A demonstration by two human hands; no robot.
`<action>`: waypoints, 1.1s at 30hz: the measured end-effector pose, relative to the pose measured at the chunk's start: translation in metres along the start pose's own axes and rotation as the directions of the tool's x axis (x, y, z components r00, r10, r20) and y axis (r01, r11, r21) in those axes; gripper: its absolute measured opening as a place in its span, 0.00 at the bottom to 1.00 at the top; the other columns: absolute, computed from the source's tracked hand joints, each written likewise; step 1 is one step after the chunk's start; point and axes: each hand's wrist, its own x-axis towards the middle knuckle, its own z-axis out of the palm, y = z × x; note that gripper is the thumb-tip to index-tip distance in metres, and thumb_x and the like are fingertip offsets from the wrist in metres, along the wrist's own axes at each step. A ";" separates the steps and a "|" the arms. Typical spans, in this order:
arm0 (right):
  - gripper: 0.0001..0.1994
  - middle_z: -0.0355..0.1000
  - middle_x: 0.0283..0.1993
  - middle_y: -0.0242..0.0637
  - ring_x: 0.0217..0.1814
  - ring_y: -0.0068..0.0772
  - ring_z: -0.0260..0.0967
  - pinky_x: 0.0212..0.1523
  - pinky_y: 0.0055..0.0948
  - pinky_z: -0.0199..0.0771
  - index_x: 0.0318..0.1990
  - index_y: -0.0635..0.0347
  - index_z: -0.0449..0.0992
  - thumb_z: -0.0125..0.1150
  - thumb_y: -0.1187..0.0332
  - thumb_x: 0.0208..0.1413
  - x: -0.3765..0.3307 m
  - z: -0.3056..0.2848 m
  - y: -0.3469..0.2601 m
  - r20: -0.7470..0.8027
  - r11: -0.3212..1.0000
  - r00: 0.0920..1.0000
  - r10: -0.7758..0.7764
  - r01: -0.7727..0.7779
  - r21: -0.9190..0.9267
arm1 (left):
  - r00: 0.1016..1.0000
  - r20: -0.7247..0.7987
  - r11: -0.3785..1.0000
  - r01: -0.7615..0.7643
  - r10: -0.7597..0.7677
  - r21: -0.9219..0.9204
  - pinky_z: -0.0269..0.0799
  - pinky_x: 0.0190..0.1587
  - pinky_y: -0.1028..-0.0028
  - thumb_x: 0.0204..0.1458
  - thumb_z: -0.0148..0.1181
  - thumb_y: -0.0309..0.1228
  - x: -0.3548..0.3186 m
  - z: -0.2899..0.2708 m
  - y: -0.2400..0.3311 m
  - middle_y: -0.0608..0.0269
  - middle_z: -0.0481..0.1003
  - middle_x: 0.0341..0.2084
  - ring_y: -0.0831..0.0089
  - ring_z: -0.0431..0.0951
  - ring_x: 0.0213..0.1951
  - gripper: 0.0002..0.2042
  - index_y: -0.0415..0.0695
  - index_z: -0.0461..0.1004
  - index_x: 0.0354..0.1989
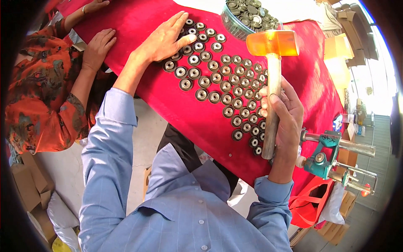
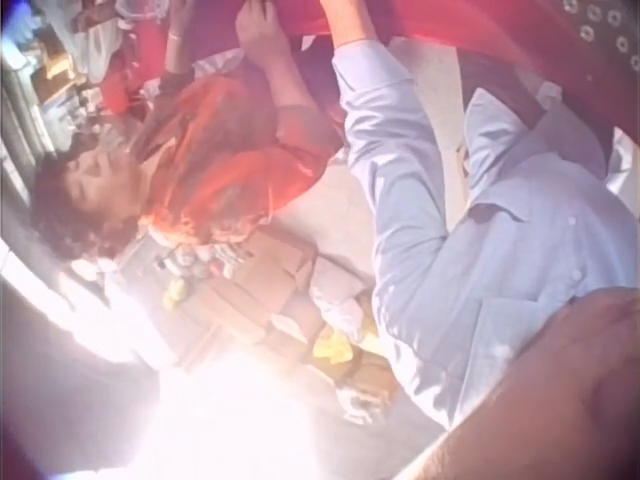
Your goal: The person assembles small circular metal components by hand, securing them on a workstation using a rubber mallet.
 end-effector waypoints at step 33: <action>0.25 0.78 0.39 0.32 0.32 0.17 0.72 0.32 0.22 0.74 0.69 0.67 0.71 0.64 0.78 0.64 0.081 0.018 0.011 -0.095 0.972 0.995 0.034 -0.055 -0.227 | 0.984 0.154 0.963 -0.042 0.086 -0.266 0.51 0.80 0.60 0.71 0.54 0.47 0.120 0.031 0.035 0.43 0.52 0.80 0.53 0.55 0.79 0.36 0.38 0.54 0.79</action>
